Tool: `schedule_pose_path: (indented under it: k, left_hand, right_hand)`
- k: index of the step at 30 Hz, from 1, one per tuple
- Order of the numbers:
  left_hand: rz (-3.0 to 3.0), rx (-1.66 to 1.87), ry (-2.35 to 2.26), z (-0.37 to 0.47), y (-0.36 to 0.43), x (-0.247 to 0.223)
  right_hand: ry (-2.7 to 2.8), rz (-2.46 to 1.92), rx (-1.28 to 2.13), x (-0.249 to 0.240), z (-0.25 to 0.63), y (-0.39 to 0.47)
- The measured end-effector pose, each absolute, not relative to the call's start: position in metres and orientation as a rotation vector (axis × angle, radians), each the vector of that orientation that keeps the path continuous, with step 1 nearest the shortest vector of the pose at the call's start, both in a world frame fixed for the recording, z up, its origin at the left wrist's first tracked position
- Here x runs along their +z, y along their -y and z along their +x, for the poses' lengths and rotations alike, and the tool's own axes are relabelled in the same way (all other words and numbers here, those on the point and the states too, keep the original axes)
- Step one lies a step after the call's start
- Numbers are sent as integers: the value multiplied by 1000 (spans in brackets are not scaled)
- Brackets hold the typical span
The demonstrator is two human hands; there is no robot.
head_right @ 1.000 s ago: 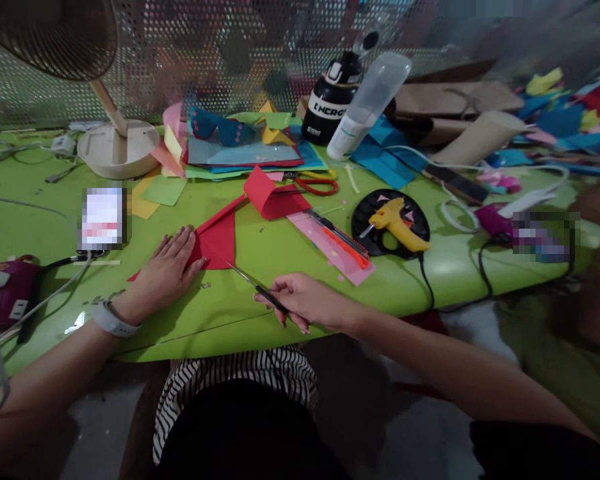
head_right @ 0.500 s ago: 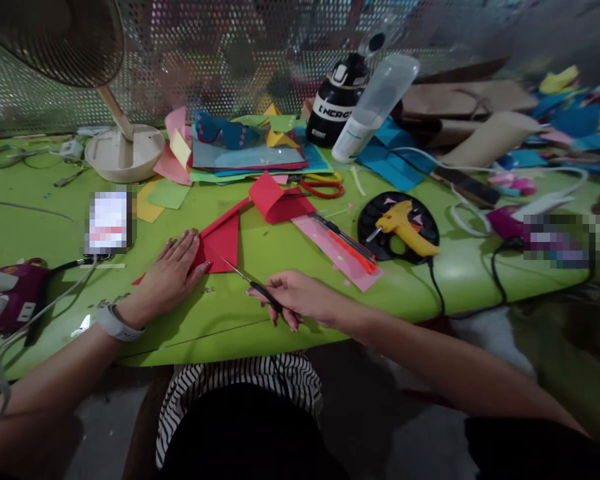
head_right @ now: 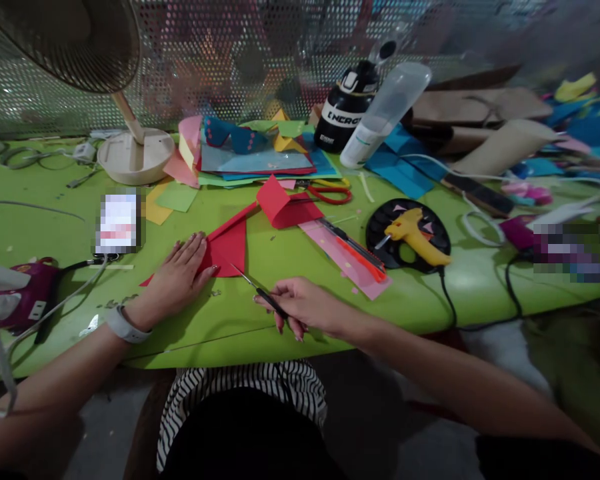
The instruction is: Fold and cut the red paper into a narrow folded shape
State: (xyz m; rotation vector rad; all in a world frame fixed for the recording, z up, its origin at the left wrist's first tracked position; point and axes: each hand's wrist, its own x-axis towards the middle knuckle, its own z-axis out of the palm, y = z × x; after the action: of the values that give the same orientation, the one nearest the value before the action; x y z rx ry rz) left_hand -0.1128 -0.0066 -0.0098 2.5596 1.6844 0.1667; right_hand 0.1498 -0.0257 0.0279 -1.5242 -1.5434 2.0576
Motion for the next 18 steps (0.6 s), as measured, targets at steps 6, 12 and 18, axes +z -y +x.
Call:
schedule_pose_path:
  k: [6,12,18]
  left_hand:
    - [2566,184,-1670,-114,7,-10]
    - [2560,124,-1691,-112,9,-6]
    - [2576,135,-1684,-113,9,-8]
  right_hand:
    - [1532,-1501,2059,27,142,22]
    - [1522,-1475,2072,24,141,21]
    - [1499,-1491,2082,23,142,24]
